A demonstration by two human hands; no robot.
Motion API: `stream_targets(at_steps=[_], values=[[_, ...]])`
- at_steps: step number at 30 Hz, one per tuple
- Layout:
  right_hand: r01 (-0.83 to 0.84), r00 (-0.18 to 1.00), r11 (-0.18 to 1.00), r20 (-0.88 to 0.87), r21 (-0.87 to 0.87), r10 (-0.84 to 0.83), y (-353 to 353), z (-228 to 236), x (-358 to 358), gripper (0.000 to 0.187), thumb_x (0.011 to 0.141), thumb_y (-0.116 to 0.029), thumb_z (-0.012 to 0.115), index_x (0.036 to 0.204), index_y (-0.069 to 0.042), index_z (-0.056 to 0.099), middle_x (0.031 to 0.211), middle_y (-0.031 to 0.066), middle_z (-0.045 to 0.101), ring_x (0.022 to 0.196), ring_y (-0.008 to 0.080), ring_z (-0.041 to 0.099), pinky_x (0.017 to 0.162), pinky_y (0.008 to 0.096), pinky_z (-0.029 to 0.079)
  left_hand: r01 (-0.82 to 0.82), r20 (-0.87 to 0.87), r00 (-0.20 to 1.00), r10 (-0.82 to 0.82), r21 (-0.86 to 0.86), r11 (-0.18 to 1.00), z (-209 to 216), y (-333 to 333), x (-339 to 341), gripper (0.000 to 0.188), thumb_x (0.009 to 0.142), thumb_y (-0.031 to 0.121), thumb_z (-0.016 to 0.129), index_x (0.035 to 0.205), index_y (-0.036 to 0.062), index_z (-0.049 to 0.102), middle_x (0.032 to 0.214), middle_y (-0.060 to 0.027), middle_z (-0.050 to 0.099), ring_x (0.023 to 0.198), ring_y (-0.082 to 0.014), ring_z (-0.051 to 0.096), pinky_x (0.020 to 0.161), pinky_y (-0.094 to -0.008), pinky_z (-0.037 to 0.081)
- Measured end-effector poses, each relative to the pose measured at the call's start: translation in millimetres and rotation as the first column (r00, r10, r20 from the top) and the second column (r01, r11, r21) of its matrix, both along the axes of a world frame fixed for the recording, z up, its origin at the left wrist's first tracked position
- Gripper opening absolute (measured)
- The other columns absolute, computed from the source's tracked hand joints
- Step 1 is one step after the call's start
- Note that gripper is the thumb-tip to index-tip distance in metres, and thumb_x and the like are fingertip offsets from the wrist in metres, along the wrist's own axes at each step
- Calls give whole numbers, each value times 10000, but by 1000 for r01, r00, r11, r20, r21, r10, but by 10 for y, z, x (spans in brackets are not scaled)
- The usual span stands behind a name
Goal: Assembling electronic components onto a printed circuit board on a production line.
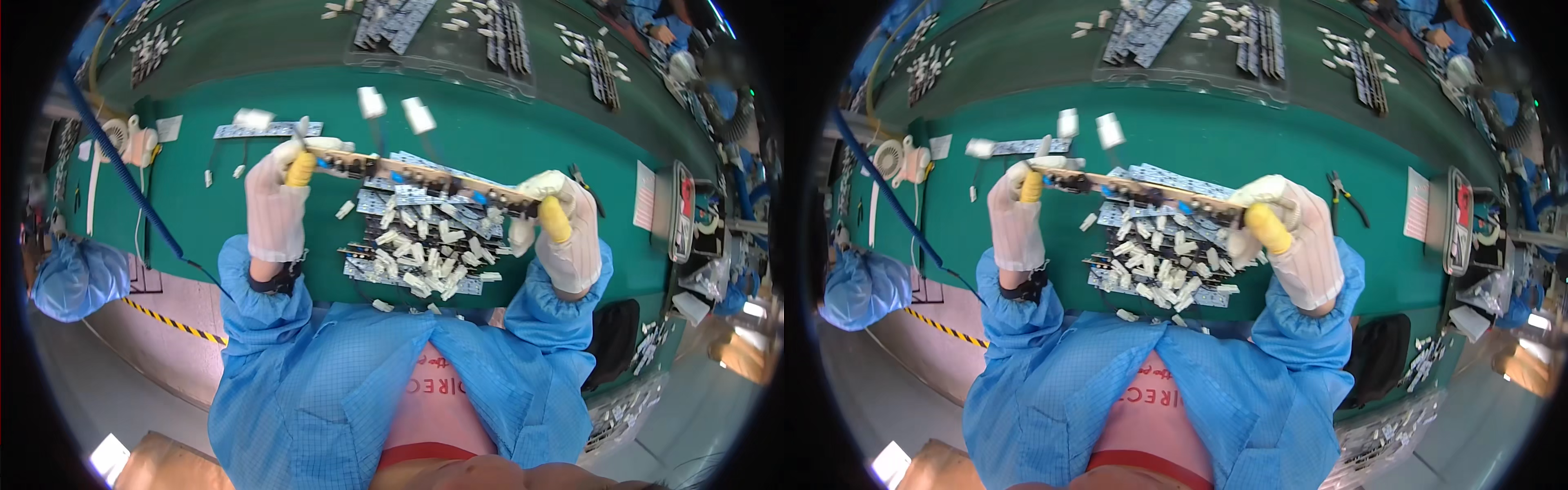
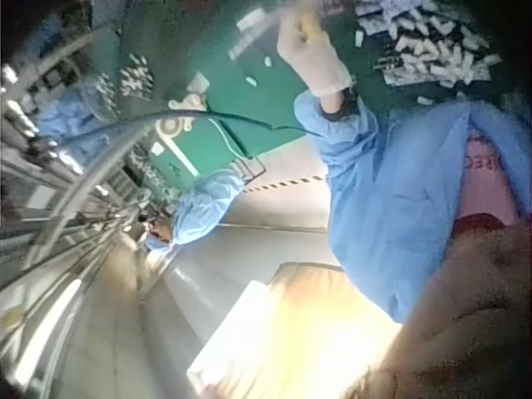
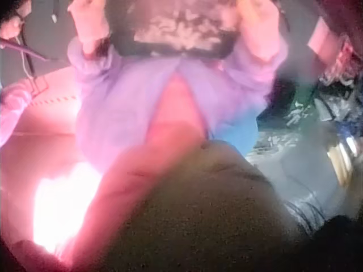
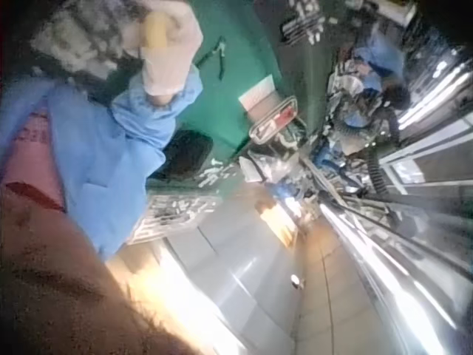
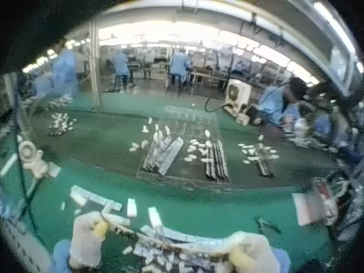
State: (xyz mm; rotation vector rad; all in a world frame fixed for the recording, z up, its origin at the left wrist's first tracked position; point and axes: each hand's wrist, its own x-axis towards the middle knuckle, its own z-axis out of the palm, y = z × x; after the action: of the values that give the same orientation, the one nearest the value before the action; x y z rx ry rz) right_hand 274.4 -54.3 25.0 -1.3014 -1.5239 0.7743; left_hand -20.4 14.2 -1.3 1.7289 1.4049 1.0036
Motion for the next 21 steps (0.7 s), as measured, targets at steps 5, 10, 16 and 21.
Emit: stream_targets(at_steps=[5,10,16,21], values=[[-84,973,973,-226,-214,34,58,100,-81,446,913,-443,547,943,2,559,597,51,556,471,106,519,436,206,397,-22,1,1000,22,45,999,-63,-4,-48,280,899,100,515,1134,-19,609,1064,-117,668,959,-170,641,865,-274,472],[-184,817,933,-575,-310,-30,45,-107,18,457,926,-433,523,1023,14,511,590,67,545,413,125,476,351,236,383,77,110,991,-77,1,997,104,-28,-16,433,958,317,444,1172,-34,583,886,-101,703,808,-154,660,785,-269,477],[-207,851,944,-523,-258,44,87,-204,91,537,861,-466,611,1080,14,509,722,68,571,529,97,511,438,218,440,199,473,867,-157,-39,979,8,-60,45,492,956,401,473,1206,-15,554,943,-116,674,768,-152,640,777,-279,478],[-238,885,943,-452,-234,111,78,-25,-88,695,778,-475,703,1213,9,460,925,91,568,743,125,563,626,275,513,190,631,768,-106,-67,980,-135,53,6,243,951,194,496,1112,18,544,949,-102,616,809,-146,606,710,-266,483]])
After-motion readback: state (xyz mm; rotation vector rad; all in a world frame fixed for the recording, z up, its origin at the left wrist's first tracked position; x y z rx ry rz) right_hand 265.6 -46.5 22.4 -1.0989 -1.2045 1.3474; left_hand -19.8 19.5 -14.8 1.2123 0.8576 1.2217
